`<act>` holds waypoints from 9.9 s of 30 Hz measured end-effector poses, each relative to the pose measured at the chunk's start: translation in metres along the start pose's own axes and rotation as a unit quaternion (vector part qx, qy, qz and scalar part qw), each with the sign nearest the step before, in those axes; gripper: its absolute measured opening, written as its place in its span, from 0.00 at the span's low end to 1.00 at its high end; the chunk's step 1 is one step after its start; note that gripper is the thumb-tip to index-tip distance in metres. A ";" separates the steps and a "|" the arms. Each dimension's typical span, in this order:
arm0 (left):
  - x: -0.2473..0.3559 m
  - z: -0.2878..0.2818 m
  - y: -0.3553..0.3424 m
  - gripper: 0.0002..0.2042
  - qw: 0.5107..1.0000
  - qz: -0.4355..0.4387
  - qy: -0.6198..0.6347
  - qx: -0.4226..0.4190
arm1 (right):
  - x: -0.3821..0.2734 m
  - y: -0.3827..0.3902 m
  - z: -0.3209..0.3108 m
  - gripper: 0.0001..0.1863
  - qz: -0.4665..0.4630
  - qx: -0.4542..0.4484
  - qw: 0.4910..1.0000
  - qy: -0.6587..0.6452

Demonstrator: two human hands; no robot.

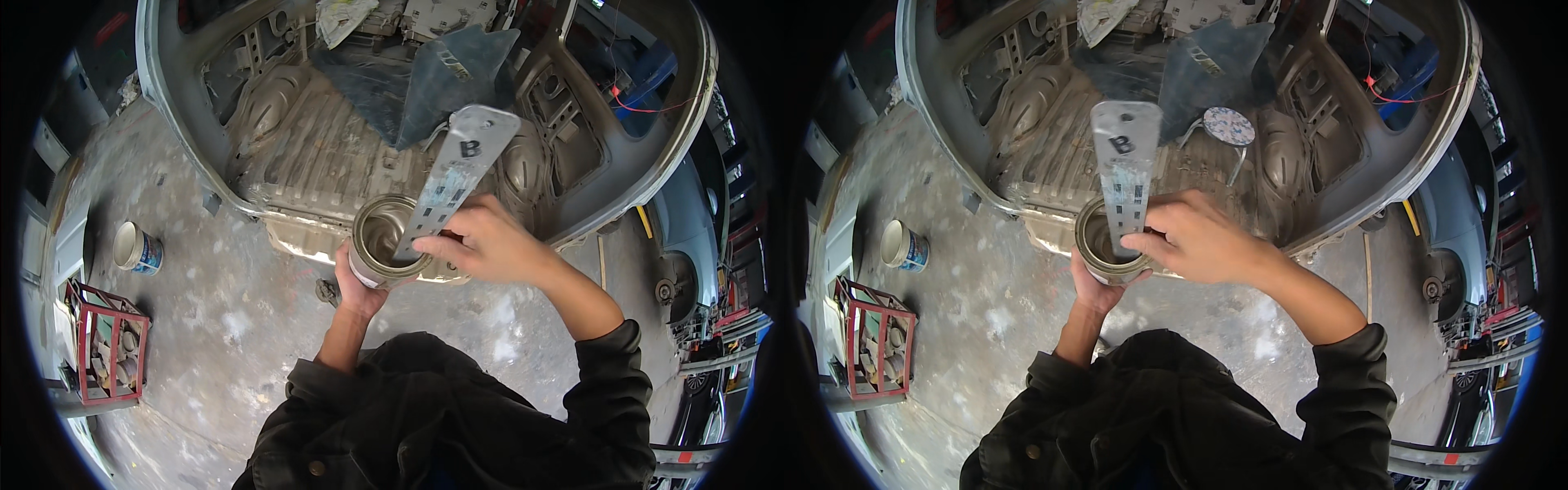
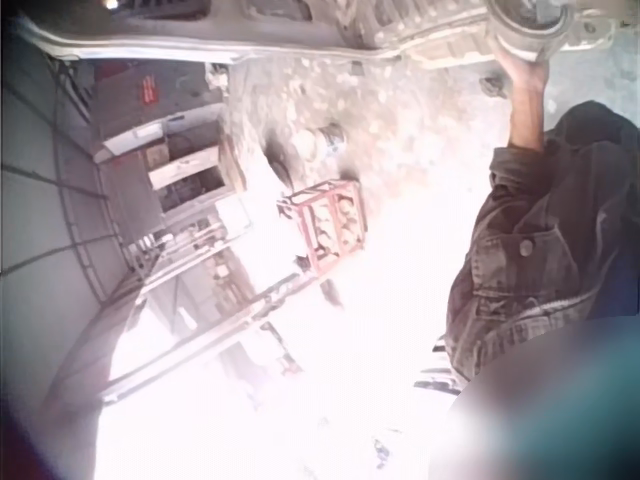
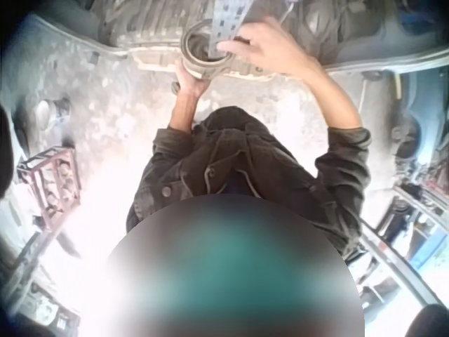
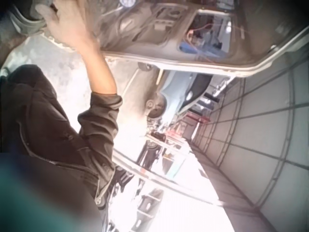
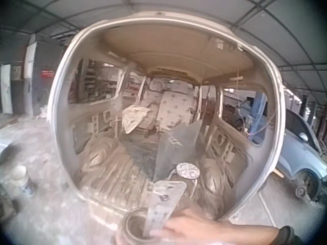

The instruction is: The person stirs paint in a can using a metal stirrer, then pours the paint through a paper filter into a spray gun cup. The person works in an auto repair shop with a partially disassembled car visible.

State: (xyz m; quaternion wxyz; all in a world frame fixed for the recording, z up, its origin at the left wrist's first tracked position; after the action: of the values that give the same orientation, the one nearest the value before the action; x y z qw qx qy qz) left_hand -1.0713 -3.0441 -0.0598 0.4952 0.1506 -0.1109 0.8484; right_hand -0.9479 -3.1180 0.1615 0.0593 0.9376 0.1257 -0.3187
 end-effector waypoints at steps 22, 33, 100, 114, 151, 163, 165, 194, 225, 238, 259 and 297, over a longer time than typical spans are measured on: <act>-0.003 -0.015 0.015 0.40 0.999 -0.022 0.026 0.037 | 0.011 0.000 0.012 0.15 0.004 0.053 0.993 0.101; -0.009 -0.020 0.008 0.38 1.000 -0.027 -0.004 0.004 | 0.015 0.004 0.017 0.15 0.030 0.099 0.992 0.073; 0.031 -0.008 0.041 0.38 1.000 0.016 -0.007 -0.024 | -0.032 -0.018 0.020 0.13 -0.027 0.117 0.983 0.139; 0.101 -0.053 0.095 0.33 0.986 0.140 0.065 0.066 | -0.064 -0.120 0.060 0.09 -0.090 0.094 0.989 0.069; 0.567 -0.197 0.242 0.39 0.985 0.174 -0.007 0.016 | -0.237 -0.548 0.167 0.10 -0.119 0.138 0.950 -0.252; 0.739 -0.265 0.130 0.38 0.998 0.044 -0.013 -0.047 | -0.232 -0.739 0.172 0.17 -0.033 0.129 0.989 -0.066; 0.771 -0.273 0.104 0.38 0.997 0.046 -0.006 -0.054 | -0.224 -0.775 0.163 0.17 -0.034 0.166 0.982 -0.087; 1.146 -0.528 -0.401 0.30 0.971 -0.153 0.150 -0.105 | 0.077 -1.276 -0.022 0.11 0.233 0.405 0.880 -0.089; 1.344 -0.599 -1.303 0.34 0.967 -0.232 0.051 -0.097 | 0.686 -1.668 -0.542 0.09 0.203 0.436 0.876 -0.040; 1.292 -0.569 -1.674 0.34 0.915 -0.342 0.061 -0.203 | 0.941 -1.695 -0.757 0.12 0.277 0.525 0.804 -0.038; 1.203 -0.513 -2.057 0.33 0.782 -0.546 0.063 -0.293 | 1.182 -1.687 -0.976 0.19 0.473 0.655 0.583 0.089; 1.201 -0.511 -2.091 0.40 0.789 -0.555 0.119 -0.233 | 1.213 -1.643 -1.057 0.12 0.335 0.698 0.630 0.059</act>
State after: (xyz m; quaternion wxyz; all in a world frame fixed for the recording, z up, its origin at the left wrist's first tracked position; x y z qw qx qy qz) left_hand 0.1231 -0.8883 -0.0141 0.9104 -0.0361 -0.1428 0.3866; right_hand 0.1470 -1.0966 0.2022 -0.5177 0.6928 -0.4542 -0.2137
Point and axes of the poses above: each hand's wrist, its own y-axis away from the middle knuckle, its own z-axis out of the palm, x = y × z, the point moved 3 cm from there along -y, towards the middle knuckle, and after that the axes turned 15 degrees about -x, right-handed, at the moved point
